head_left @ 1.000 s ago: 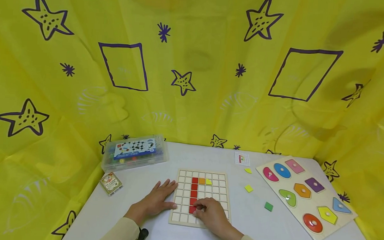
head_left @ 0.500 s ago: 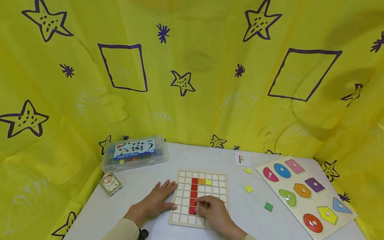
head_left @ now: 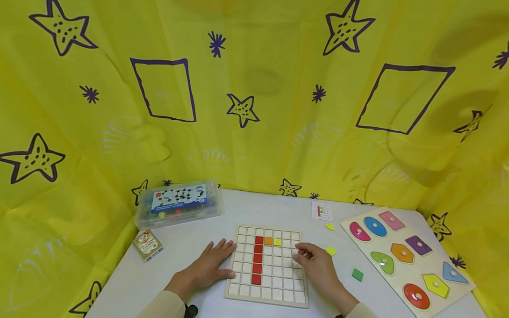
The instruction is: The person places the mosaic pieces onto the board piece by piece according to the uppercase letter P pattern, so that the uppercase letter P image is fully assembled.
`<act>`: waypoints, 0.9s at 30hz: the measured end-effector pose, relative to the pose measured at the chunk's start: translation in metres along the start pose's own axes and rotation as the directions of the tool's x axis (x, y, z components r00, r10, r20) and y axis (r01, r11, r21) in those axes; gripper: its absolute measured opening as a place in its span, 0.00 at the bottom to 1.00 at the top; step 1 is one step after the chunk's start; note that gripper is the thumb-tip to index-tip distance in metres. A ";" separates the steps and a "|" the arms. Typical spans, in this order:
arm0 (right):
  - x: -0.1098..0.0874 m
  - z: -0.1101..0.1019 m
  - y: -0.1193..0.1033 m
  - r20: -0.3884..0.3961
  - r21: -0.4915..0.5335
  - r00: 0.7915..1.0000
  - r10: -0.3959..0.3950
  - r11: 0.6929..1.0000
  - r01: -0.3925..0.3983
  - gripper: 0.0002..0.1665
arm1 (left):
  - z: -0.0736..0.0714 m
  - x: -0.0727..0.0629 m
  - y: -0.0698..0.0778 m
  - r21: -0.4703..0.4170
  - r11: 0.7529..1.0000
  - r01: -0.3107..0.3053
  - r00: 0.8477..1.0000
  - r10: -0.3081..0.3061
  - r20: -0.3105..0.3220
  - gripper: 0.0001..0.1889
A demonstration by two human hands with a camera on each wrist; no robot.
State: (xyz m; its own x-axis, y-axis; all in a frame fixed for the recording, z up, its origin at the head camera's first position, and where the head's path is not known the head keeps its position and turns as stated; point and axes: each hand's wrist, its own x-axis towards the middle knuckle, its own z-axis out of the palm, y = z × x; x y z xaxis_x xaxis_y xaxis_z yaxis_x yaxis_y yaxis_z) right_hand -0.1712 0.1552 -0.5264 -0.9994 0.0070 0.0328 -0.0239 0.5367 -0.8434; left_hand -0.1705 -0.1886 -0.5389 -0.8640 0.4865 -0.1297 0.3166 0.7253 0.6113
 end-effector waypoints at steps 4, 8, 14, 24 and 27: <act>0.009 -0.022 0.012 -0.039 -0.059 0.999 0.028 0.998 -0.031 0.17 | 0.000 0.000 0.000 0.000 1.000 0.002 1.000 -0.002 0.005 0.47; 0.015 -0.042 0.022 -0.066 -0.106 0.997 0.040 0.993 -0.047 0.19 | 0.000 0.000 0.000 -0.001 1.000 0.002 1.000 -0.002 0.006 0.46; 0.020 -0.064 0.036 -0.067 -0.138 0.995 0.078 0.987 -0.087 0.24 | 0.000 -0.001 -0.002 -0.003 1.000 -0.013 1.000 0.013 -0.002 0.46; 0.017 -0.091 0.057 -0.028 -0.212 0.993 0.112 0.970 -0.116 0.28 | 0.001 0.000 -0.003 0.000 1.000 -0.013 1.000 0.013 -0.002 0.46; 0.015 -0.101 0.062 -0.010 -0.235 0.993 0.119 0.965 -0.118 0.29 | 0.001 0.000 -0.003 0.004 1.000 -0.008 1.000 0.008 0.000 0.46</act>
State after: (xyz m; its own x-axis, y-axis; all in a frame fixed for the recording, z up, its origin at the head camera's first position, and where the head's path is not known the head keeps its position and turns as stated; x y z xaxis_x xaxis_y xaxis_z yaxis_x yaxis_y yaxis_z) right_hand -0.1849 0.2738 -0.5242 -0.9949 0.0791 -0.0624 0.1002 0.7155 -0.6914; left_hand -0.1715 -0.1903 -0.5414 -0.8614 0.4922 -0.1251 0.3248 0.7233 0.6094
